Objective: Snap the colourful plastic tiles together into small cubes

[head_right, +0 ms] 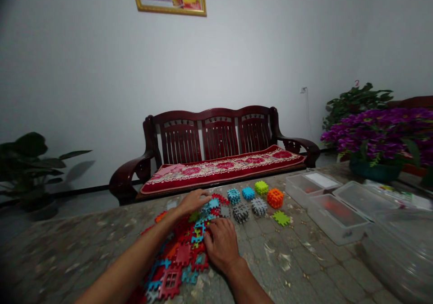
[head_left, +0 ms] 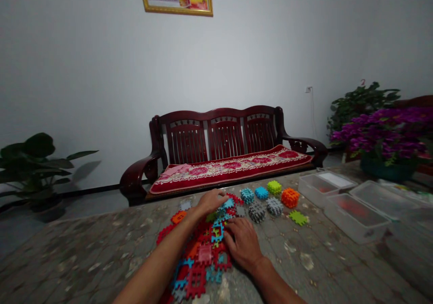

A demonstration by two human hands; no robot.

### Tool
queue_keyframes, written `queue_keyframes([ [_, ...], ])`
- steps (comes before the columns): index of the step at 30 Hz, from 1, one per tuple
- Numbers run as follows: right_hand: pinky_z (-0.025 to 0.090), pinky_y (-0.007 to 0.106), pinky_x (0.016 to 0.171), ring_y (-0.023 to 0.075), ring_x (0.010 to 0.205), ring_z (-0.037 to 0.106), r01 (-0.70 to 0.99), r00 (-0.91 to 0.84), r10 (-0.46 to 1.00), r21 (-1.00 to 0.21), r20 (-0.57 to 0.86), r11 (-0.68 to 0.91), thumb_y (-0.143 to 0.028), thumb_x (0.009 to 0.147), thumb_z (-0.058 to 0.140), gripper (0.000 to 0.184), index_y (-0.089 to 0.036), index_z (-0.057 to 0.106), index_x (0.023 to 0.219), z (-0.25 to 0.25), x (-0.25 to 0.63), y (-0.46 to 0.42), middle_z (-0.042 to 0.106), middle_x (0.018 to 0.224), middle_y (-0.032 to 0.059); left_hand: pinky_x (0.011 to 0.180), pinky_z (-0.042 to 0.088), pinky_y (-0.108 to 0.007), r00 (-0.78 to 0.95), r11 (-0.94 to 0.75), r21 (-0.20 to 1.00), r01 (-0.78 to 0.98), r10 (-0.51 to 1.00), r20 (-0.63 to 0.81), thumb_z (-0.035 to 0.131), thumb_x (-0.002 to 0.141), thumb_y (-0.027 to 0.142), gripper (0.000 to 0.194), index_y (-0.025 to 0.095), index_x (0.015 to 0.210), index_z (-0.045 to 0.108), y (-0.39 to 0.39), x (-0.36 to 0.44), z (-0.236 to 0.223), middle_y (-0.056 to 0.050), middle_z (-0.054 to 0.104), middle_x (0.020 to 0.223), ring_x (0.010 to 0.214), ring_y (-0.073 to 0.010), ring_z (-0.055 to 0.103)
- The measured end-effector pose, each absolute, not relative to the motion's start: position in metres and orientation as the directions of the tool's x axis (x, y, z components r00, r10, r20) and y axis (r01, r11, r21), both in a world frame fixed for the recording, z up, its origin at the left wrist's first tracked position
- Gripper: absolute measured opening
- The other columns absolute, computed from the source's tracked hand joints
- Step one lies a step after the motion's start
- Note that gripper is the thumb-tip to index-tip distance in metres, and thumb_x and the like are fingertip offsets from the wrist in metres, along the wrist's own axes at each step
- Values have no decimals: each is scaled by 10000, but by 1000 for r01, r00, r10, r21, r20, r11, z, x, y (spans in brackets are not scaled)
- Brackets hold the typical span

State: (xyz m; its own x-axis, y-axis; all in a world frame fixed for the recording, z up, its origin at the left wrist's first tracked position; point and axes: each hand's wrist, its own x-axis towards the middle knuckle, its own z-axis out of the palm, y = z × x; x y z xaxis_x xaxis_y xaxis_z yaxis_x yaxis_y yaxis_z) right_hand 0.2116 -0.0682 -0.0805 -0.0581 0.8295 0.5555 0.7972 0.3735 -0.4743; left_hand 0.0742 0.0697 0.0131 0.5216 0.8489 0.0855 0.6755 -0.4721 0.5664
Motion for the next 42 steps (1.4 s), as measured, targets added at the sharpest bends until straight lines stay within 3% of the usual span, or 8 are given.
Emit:
queue_keyframes([
  [4, 420, 366, 954, 231, 1032, 649, 787, -62, 799, -463, 599, 408, -196, 910, 654, 107, -236, 745, 950, -84, 212, -66, 758, 1065, 38, 1255, 252, -523, 536, -488, 385, 783, 844, -21, 668, 784, 636, 782, 217, 1442, 614, 80, 107, 1, -152, 428, 1662, 1570, -385, 295],
  [9, 411, 353, 920, 223, 996, 638, 777, -68, 785, -461, 615, 428, -171, 894, 656, 92, -229, 727, 903, -88, 211, -65, 742, 1004, 35, 1243, 150, -683, 507, -452, 261, 853, 836, -209, 667, 759, 719, 1006, 226, 1599, 413, 85, 140, -10, -188, 141, 1758, 1620, -420, 65],
  [14, 408, 361, 906, 239, 1003, 623, 790, -66, 794, -455, 604, 412, -177, 891, 658, 77, -215, 712, 931, -92, 210, -64, 728, 1016, 50, 1179, 324, -662, 491, -442, 245, 863, 848, -200, 793, 647, 614, 874, 279, 1427, 587, 87, 147, -19, -168, 380, 1672, 1540, -451, 313],
  [20, 409, 342, 865, 230, 974, 613, 795, -67, 804, -455, 591, 401, -135, 869, 641, 117, -229, 684, 925, -93, 208, -63, 712, 985, 36, 1024, 511, -449, 501, -461, 280, 842, 861, -90, 749, 689, 467, 473, 221, 1091, 713, 92, 131, -25, -119, 625, 1327, 1213, -331, 625],
  [25, 386, 315, 794, 206, 895, 597, 821, -76, 784, -408, 616, 400, -102, 850, 615, 128, -229, 630, 850, -93, 209, -61, 685, 903, 15, 832, 518, -280, 536, -509, 342, 790, 844, 20, 726, 693, 304, 178, 195, 830, 698, 94, 110, -14, -44, 662, 1050, 982, -218, 647],
  [31, 367, 291, 753, 182, 820, 577, 827, -48, 764, -403, 644, 392, -98, 866, 572, 142, -221, 606, 804, -94, 212, -60, 665, 836, 15, 735, 448, -252, 557, -560, 382, 735, 820, 132, 703, 656, 211, 144, 196, 786, 642, 74, 72, 3, 21, 610, 857, 804, -155, 576],
  [38, 367, 289, 738, 181, 793, 591, 838, 27, 781, -440, 624, 323, -137, 887, 529, 171, -217, 632, 777, -92, 217, -58, 666, 789, 23, 824, 470, -311, 589, -692, 330, 642, 720, 367, 608, 753, 211, 91, 215, 844, 595, 16, 17, 4, -27, 636, 906, 862, -201, 595],
  [42, 389, 288, 759, 184, 805, 611, 807, 85, 792, -508, 605, 301, -208, 938, 504, 204, -221, 664, 812, -86, 220, -59, 693, 819, 28, 1015, 467, -376, 537, -624, 339, 704, 780, 321, 609, 739, 190, 230, 238, 961, 648, -19, -11, 5, -65, 696, 1116, 1091, -257, 627],
])
